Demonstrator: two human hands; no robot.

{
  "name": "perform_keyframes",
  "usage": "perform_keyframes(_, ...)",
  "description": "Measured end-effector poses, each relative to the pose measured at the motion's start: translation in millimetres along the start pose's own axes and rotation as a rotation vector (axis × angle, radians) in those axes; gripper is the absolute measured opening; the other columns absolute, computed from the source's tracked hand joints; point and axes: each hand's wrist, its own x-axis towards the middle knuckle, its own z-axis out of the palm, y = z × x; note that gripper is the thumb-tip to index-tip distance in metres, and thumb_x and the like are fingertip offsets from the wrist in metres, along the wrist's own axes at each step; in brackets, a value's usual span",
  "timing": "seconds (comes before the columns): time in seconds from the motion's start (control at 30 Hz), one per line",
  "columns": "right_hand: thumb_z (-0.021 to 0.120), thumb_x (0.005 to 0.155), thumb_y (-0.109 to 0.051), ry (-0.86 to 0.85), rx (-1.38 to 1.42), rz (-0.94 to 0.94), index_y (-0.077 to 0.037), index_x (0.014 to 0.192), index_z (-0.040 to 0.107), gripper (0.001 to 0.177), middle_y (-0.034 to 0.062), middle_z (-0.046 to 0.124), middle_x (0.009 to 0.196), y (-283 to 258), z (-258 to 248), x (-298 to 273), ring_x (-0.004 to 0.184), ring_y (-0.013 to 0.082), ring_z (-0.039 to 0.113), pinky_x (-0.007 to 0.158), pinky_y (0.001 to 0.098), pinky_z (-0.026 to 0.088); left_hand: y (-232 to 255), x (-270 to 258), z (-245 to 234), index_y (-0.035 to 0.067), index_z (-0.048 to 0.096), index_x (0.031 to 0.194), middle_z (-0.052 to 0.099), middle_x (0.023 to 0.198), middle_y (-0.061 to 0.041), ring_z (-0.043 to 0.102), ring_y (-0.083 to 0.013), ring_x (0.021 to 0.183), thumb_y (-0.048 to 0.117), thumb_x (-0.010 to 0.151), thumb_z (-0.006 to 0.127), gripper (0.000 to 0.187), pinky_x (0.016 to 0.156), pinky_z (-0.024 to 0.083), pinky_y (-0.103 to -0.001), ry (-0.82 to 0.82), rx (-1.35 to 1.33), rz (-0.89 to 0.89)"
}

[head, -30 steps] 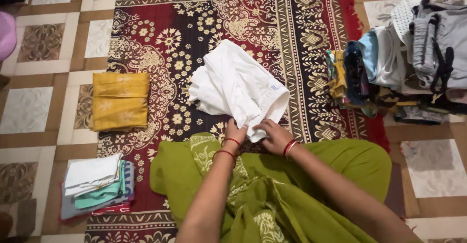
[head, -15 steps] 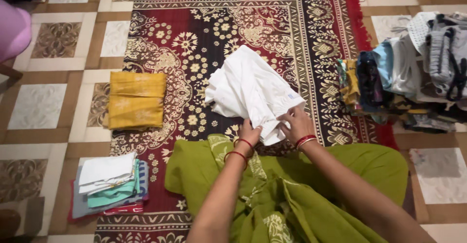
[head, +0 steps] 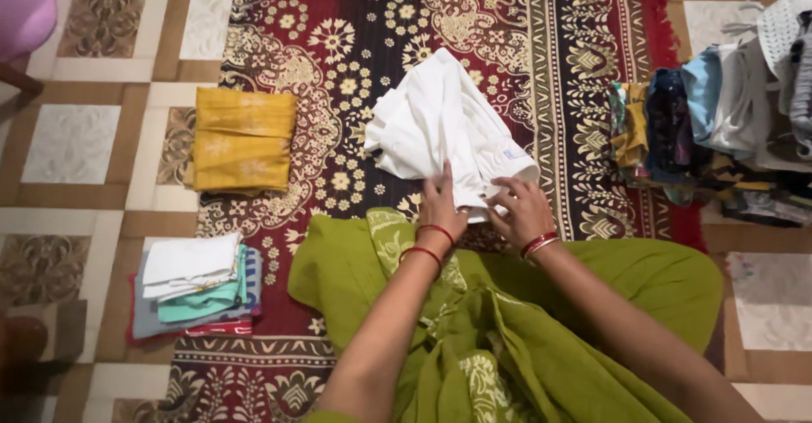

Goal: The person folds several garments on a patterned rug, including a brown top with white embroidery, a white pair of shorts, a yellow garment, and a white skirt. Each item is smoothed, folded into a compact rectangle, and placed into a growing stack.

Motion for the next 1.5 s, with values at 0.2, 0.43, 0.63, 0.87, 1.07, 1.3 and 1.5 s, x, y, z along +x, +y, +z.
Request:
perform_keyframes(0.2, 0.078, 0.082, -0.027, -0.01, 0.029, -0.002, -0.017, 0.099, 0.074, 0.02, 0.0013, 0.064, 0.136, 13, -3, -7, 0.119, 0.0309, 0.056, 0.101, 0.0458, 0.047, 27, -7, -4, 0.023, 0.068, 0.13, 0.039, 0.156, -0.017, 0.041, -0.0394, 0.139, 0.006, 0.076, 0.077, 0.057, 0.105, 0.048, -0.044, 0.124, 0.143, 0.275)
perform_keyframes(0.43, 0.078, 0.077, -0.043, -0.021, 0.089, -0.009, -0.012, 0.143, 0.05, 0.078, 0.0155, 0.05, 0.148, 23, -12, -12, 0.135, 0.0399, 0.047, 0.113, 0.0521, 0.036, 45, -5, 5, 0.01, 0.073, 0.107, 0.056, 0.125, -0.016, 0.056, -0.0396, 0.115, 0.013, 0.078, 0.071, 0.03, 0.097, 0.051, -0.047, 0.154, 0.02, 0.235)
perform_keyframes(0.63, 0.081, 0.075, -0.047, -0.122, 0.365, 0.035, -0.005, 0.149, 0.035, 0.097, 0.0231, 0.048, 0.145, 34, -14, -18, 0.123, 0.0388, 0.054, 0.105, 0.0505, 0.041, 54, 14, -1, 0.004, 0.07, 0.108, 0.064, 0.11, -0.022, 0.063, -0.0437, 0.102, 0.03, 0.091, 0.063, 0.032, 0.089, 0.052, -0.051, 0.131, -0.027, 0.131)
perform_keyframes(0.87, 0.076, 0.078, -0.021, -0.005, 0.128, 0.078, -0.008, 0.124, 0.064, 0.049, 0.0072, 0.065, 0.137, 49, -6, -15, 0.12, 0.033, 0.058, 0.105, 0.045, 0.048, 40, 34, -7, 0.002, 0.069, 0.117, 0.065, 0.116, -0.025, 0.063, -0.0421, 0.112, 0.046, 0.095, 0.062, 0.049, 0.099, 0.05, -0.046, -0.11, -0.058, 0.139)
perform_keyframes(1.07, 0.072, 0.077, -0.022, 0.117, 0.123, 0.02, -0.01, 0.098, 0.068, 0.025, 0.008, 0.072, 0.114, 52, -29, -2, 0.112, 0.0342, 0.061, 0.095, 0.0464, 0.048, 41, 36, -25, 0.003, 0.047, 0.143, 0.039, 0.145, -0.025, 0.043, -0.0412, 0.136, 0.059, 0.055, 0.096, 0.115, 0.111, 0.041, -0.047, -0.229, 0.044, 0.37)
perform_keyframes(1.3, 0.063, 0.103, -0.035, -0.052, 0.426, 0.576, -0.005, 0.108, 0.065, 0.031, 0.017, 0.067, 0.084, 44, -20, 13, 0.074, 0.0239, 0.061, 0.07, 0.0354, 0.049, 59, 42, -56, 0.009, 0.035, 0.154, 0.043, 0.15, -0.02, 0.049, -0.0366, 0.138, 0.044, 0.073, 0.086, 0.103, 0.109, 0.049, -0.043, 0.087, -0.238, 0.31)
perform_keyframes(1.5, 0.057, 0.107, -0.025, 0.238, 1.205, 0.55, -0.002, 0.114, 0.064, 0.025, 0.0044, 0.072, 0.1, 54, -15, 50, 0.084, 0.0093, 0.065, 0.076, 0.0245, 0.054, 68, 30, -56, 0.009, 0.038, 0.156, 0.048, 0.155, -0.019, 0.053, -0.0347, 0.139, 0.044, 0.092, 0.078, 0.083, 0.117, 0.045, -0.046, 0.336, -0.131, 0.46)
